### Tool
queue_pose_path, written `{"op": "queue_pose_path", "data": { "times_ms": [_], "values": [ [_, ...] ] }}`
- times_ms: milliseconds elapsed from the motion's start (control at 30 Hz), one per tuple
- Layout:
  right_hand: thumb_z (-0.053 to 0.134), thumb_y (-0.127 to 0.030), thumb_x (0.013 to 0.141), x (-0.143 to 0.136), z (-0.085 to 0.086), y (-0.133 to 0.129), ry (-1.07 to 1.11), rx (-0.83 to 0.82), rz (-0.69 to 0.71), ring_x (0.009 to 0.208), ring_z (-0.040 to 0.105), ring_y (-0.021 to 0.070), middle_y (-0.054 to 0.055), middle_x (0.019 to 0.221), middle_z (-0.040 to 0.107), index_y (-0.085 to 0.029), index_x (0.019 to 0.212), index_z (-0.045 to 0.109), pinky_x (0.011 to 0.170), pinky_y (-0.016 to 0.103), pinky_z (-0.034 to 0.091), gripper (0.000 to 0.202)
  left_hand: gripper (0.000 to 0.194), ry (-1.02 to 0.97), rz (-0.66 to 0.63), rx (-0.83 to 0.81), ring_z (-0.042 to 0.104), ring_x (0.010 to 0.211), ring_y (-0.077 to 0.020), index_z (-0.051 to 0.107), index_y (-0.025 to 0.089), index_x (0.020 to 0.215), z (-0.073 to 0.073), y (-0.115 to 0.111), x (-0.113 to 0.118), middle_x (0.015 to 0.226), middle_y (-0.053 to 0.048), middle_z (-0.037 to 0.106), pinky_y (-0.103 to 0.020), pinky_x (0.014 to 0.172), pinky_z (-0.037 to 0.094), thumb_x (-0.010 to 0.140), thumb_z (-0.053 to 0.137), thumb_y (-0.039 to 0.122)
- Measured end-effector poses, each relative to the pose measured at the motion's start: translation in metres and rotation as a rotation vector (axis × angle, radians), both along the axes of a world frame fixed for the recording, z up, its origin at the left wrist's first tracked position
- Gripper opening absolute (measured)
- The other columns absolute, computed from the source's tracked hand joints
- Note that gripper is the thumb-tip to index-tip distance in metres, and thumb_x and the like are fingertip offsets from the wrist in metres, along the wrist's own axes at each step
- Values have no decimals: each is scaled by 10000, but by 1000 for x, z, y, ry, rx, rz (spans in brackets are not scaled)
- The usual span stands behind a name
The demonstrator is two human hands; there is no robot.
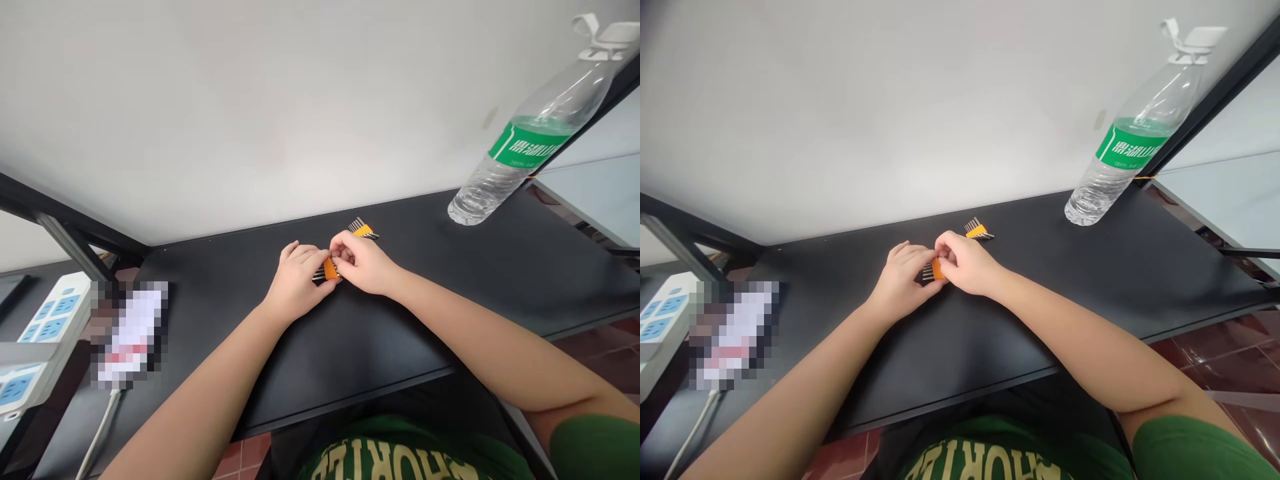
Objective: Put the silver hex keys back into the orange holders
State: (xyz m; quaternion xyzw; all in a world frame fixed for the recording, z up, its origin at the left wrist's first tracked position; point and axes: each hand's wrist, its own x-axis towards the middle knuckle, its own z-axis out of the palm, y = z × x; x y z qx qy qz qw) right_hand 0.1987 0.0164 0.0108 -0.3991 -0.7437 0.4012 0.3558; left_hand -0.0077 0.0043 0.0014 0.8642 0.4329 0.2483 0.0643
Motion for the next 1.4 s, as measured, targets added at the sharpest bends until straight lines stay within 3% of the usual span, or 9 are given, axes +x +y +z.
{"op": "queue_pose_path", "data": {
  "times_ms": [167, 333, 433, 567, 733, 900, 1100, 1233, 1400],
  "values": [
    [678, -369, 911, -1, 2, 4, 301, -334, 28, 635, 545, 126, -32, 733, 585, -205, 894, 586, 634, 297, 470, 189, 356, -36, 10, 37, 666, 1167, -259, 661, 249, 1207, 4, -2, 1, 1139, -59, 755, -525, 1253, 282, 874, 710, 366],
    [762, -475, 847, -2, -6, 10, 381, -489, 84, 553, 445, 101, -58, 673, 539, -213, 885, 573, 532, 260, 364, 326, 361, -50, 10, 34, 668, 1158, -256, 661, 257, 1207, 4, -3, 1, 1137, -55, 757, -515, 1253, 288, 872, 714, 383],
    [670, -466, 917, 6, -7, 15, 145, -339, -24, 584, 472, 122, -36, 694, 562, -217, 882, 590, 564, 276, 373, 264, 388, -55, 18, 59, 668, 1141, -250, 646, 251, 1254, 1, 1, -2, 1168, -67, 741, -504, 1235, 309, 896, 692, 392],
    [639, -318, 925, 29, -4, 27, -413, 155, -322, 744, 539, 177, 49, 874, 618, -203, 803, 599, 657, 316, 376, 172, 423, -16, 106, 59, 650, 1116, -279, 651, 239, 1274, -5, 11, -11, 1145, -85, 733, -515, 1156, 378, 875, 703, 370],
    [644, -470, 936, 53, -4, 42, -749, 112, -466, 682, 508, 182, 88, 968, 579, -207, 866, 592, 577, 320, 319, 277, 448, 57, 174, -2, 618, 1191, -330, 646, 245, 1313, -11, 19, -17, 1211, -102, 728, -559, 1119, 390, 885, 692, 366],
    [658, -441, 941, 52, -12, 46, -772, 53, -358, 638, 477, 153, 71, 941, 568, -205, 798, 552, 564, 311, 322, 296, 563, 105, 257, -63, 546, 1306, -380, 519, 225, 1480, -14, 20, -16, 1249, -143, 709, -648, 1141, 357, 945, 601, 383],
    [651, -301, 947, 42, -19, 45, -646, 113, -237, 703, 506, 146, 34, 921, 562, -196, 767, 551, 629, 291, 355, 231, 625, 97, 322, -67, 388, 1476, -429, 455, 245, 1518, -11, 18, -15, 1532, -140, 547, -662, 1166, 337, 915, 591, 336],
    [686, -218, 891, 37, -16, 41, -522, 153, -7, 730, 521, 131, 15, 924, 583, -183, 800, 618, 679, 275, 378, 119, 578, 47, 208, 44, 429, 1451, -376, 539, 250, 1443, -4, 13, -12, 1474, -111, 589, -594, 1179, 368, 870, 613, 274],
    [711, -194, 835, 37, -8, 35, -376, 78, 259, 715, 528, 122, -7, 871, 597, -185, 760, 650, 676, 267, 403, 97, 620, 171, -10, -80, 337, 1513, -411, 539, 301, 1473, -1, 8, -11, 1570, -88, 514, -692, 1207, 277, 862, 645, 311]
  ]
}}
